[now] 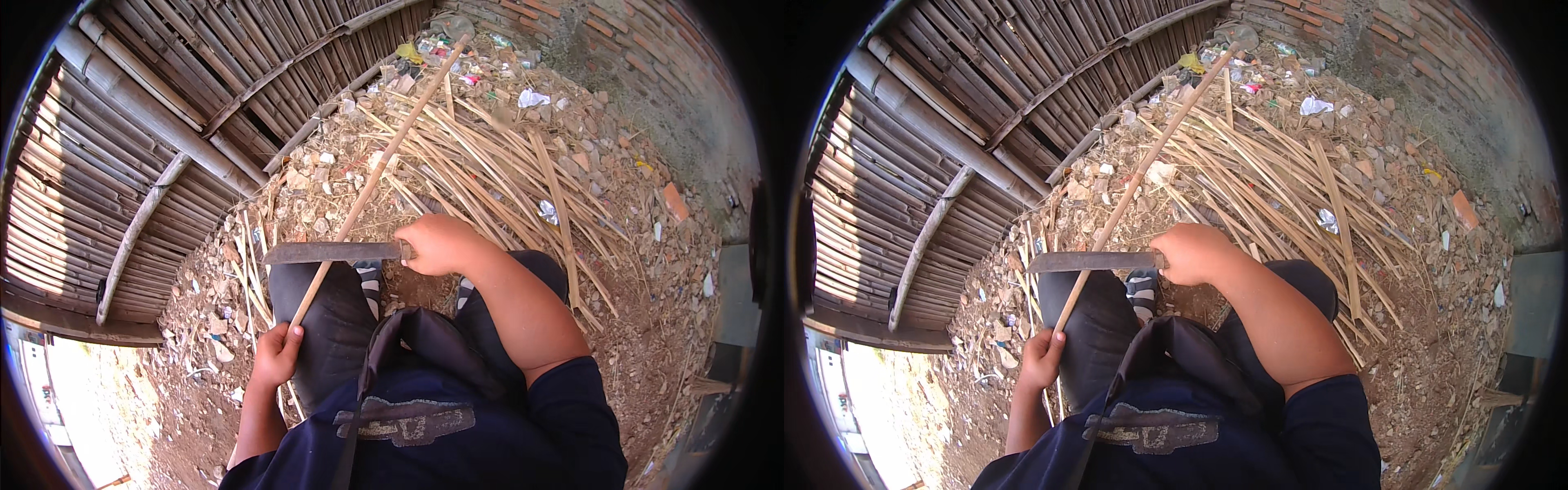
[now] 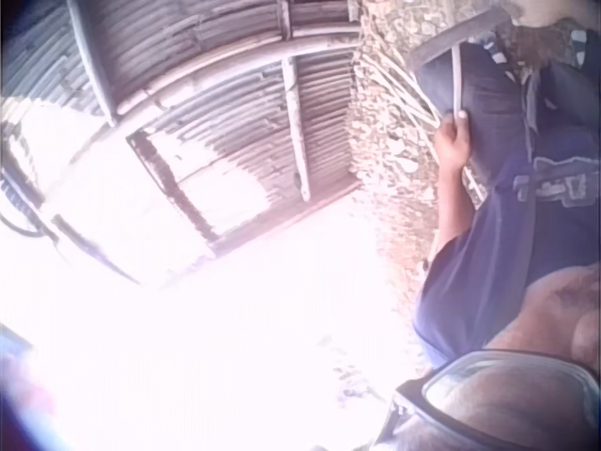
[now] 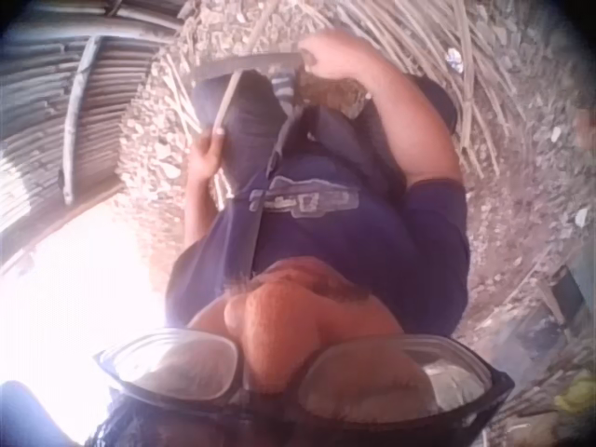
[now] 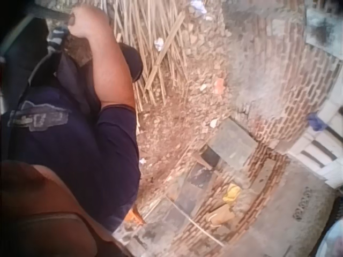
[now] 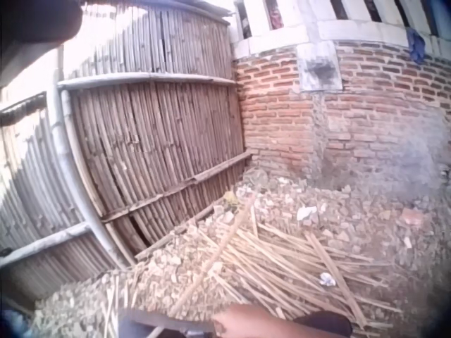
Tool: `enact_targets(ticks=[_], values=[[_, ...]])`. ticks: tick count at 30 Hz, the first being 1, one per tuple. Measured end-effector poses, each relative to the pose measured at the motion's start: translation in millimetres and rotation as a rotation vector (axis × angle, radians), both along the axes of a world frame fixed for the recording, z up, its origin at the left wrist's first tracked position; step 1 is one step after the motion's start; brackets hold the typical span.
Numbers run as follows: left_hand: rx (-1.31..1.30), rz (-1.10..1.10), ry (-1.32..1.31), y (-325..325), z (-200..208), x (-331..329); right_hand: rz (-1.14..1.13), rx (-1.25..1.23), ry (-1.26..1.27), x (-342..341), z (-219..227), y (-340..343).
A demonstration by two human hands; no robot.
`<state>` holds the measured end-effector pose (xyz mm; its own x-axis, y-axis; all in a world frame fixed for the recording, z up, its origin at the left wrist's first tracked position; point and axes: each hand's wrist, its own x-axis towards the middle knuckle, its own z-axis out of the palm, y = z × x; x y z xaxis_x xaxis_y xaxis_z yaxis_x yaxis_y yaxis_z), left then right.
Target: The person is shaving thin strips of bamboo with a machete while sitting on the ground.
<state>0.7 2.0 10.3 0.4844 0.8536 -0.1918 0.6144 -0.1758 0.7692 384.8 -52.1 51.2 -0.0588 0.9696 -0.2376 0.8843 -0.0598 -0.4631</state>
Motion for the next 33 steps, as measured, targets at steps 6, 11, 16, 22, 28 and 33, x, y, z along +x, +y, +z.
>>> enact_targets(ticks=[6,11,16,22,28,33], values=[[-0.037,-0.001,0.069,3.0,8.9,3.4,0.023,0.046,0.073,12.4,3.9,-8.6],[0.233,-0.054,0.241,-10.1,22.6,12.3,-0.134,0.146,0.031,3.8,-2.4,-6.9],[0.32,-0.03,0.232,-24.3,13.8,10.2,0.111,0.034,0.056,-18.5,8.1,-7.1],[0.355,0.007,0.227,-39.9,23.1,2.8,-0.015,0.085,0.013,2.2,4.0,-8.6],[0.267,-0.036,0.266,-39.5,36.4,-4.7,0.121,0.013,-0.064,-25.8,15.7,-14.7],[0.269,-0.128,0.312,-40.9,40.7,-15.2,-0.053,0.012,-0.089,5.7,8.8,-12.7]])
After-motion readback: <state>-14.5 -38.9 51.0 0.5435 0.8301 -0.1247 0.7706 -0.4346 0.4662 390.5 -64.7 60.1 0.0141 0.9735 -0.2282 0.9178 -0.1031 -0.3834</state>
